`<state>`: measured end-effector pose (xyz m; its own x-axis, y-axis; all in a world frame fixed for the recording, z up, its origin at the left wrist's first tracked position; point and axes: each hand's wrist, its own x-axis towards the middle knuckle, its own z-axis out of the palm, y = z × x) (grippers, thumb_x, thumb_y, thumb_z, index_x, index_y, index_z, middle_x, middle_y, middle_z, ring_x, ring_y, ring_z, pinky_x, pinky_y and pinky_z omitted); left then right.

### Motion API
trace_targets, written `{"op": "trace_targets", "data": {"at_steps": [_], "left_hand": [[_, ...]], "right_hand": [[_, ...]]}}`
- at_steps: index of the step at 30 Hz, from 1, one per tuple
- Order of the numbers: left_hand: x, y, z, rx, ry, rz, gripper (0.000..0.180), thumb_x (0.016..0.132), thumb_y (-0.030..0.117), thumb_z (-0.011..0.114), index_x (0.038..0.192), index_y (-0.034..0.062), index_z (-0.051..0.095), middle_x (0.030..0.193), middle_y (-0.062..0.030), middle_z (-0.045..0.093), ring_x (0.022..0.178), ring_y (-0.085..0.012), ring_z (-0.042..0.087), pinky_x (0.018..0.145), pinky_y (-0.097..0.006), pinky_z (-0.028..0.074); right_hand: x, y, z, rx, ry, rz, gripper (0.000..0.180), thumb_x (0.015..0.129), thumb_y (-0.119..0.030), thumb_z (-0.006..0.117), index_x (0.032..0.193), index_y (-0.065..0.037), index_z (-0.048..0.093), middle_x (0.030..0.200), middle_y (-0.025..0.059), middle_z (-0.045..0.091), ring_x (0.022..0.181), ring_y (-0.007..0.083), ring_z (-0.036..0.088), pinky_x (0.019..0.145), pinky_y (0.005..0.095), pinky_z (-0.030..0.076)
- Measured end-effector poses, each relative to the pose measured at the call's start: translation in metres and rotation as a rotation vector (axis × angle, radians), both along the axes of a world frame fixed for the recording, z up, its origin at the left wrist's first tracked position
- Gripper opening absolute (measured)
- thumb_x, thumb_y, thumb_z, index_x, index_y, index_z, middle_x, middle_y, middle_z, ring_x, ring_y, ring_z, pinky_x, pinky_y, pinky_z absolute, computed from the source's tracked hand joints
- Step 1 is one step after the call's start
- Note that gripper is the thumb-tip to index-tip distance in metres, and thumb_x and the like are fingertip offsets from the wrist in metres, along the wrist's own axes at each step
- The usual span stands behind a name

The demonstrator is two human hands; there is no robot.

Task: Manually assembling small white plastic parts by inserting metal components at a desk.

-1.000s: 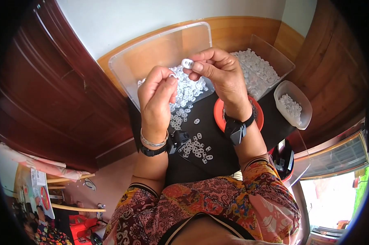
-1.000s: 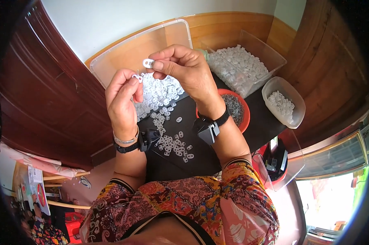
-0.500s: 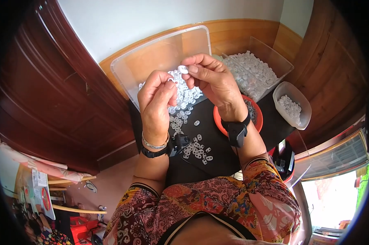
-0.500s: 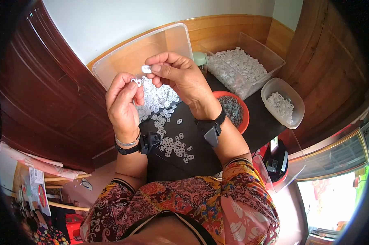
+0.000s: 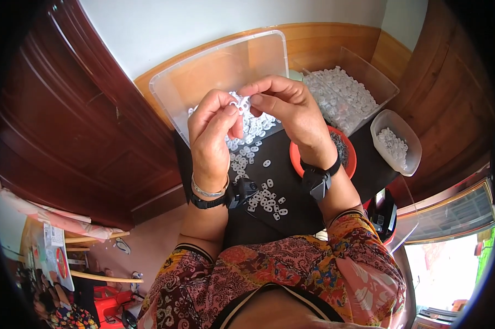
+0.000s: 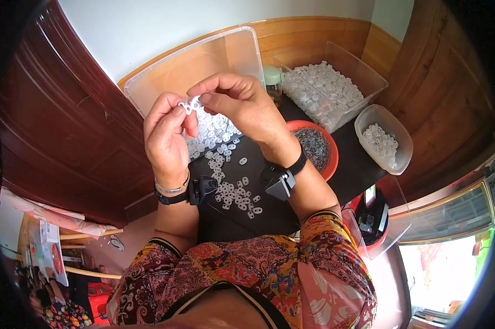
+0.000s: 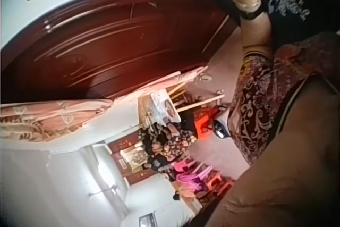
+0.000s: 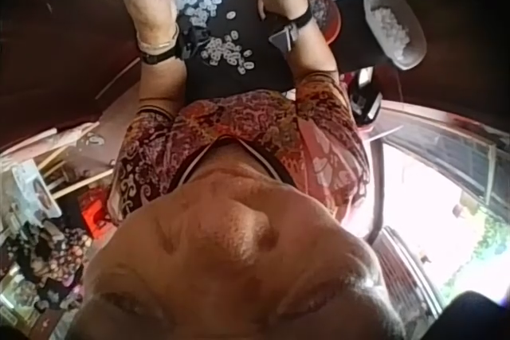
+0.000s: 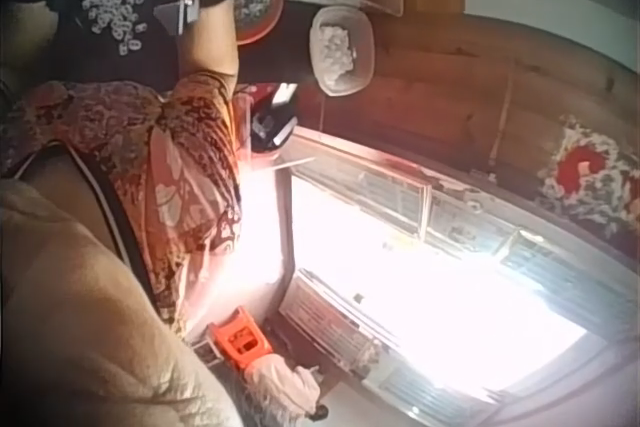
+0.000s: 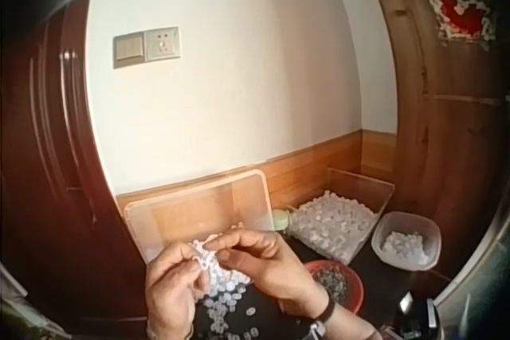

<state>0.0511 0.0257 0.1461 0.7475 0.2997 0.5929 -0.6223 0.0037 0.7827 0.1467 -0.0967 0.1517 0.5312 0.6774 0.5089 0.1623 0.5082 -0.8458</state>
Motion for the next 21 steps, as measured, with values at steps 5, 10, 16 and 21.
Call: {"op": "trace_targets", "data": {"at_steps": [5,10,16,21], "left_hand": [[0.001,-0.004,-0.002,0.027,0.009,-0.052,0.016,0.089,0.015,0.045,0.086,0.0004,0.050,0.066,-0.0062,0.053,0.060,-0.0124,0.050,0.058,-0.024,0.036],[0.005,-0.004,-0.005,-0.014,-0.088,-0.024,0.017,0.091,0.015,0.044,0.088,-0.0009,0.051,0.068,-0.0085,0.055,0.063,-0.0140,0.052,0.060,-0.025,0.037],[0.006,-0.008,-0.005,0.001,-0.042,0.027,0.017,0.091,0.015,0.045,0.089,-0.0002,0.052,0.068,-0.0072,0.056,0.063,-0.0129,0.053,0.058,-0.023,0.037],[0.009,-0.003,-0.007,0.121,-0.009,0.169,0.015,0.091,0.015,0.050,0.084,0.0019,0.052,0.065,-0.0003,0.050,0.060,-0.0058,0.045,0.055,-0.020,0.035]], "right_hand": [[-0.003,0.004,-0.002,0.127,0.012,-0.062,0.017,0.087,-0.006,0.062,0.102,0.001,0.064,0.088,0.0046,0.065,0.076,0.0107,0.057,0.073,0.0245,0.047],[-0.009,0.009,-0.006,0.142,0.022,-0.067,0.017,0.086,-0.006,0.063,0.102,0.000,0.064,0.089,0.0053,0.066,0.080,0.0116,0.060,0.075,0.0248,0.048],[-0.001,0.004,-0.004,0.171,-0.028,-0.168,0.017,0.086,-0.004,0.063,0.102,0.000,0.064,0.087,0.0040,0.065,0.081,0.0102,0.059,0.076,0.0233,0.048],[0.014,-0.004,-0.004,0.084,-0.101,-0.188,0.019,0.086,-0.005,0.063,0.104,-0.001,0.065,0.084,0.0020,0.064,0.077,0.0084,0.057,0.071,0.0220,0.047]]}}
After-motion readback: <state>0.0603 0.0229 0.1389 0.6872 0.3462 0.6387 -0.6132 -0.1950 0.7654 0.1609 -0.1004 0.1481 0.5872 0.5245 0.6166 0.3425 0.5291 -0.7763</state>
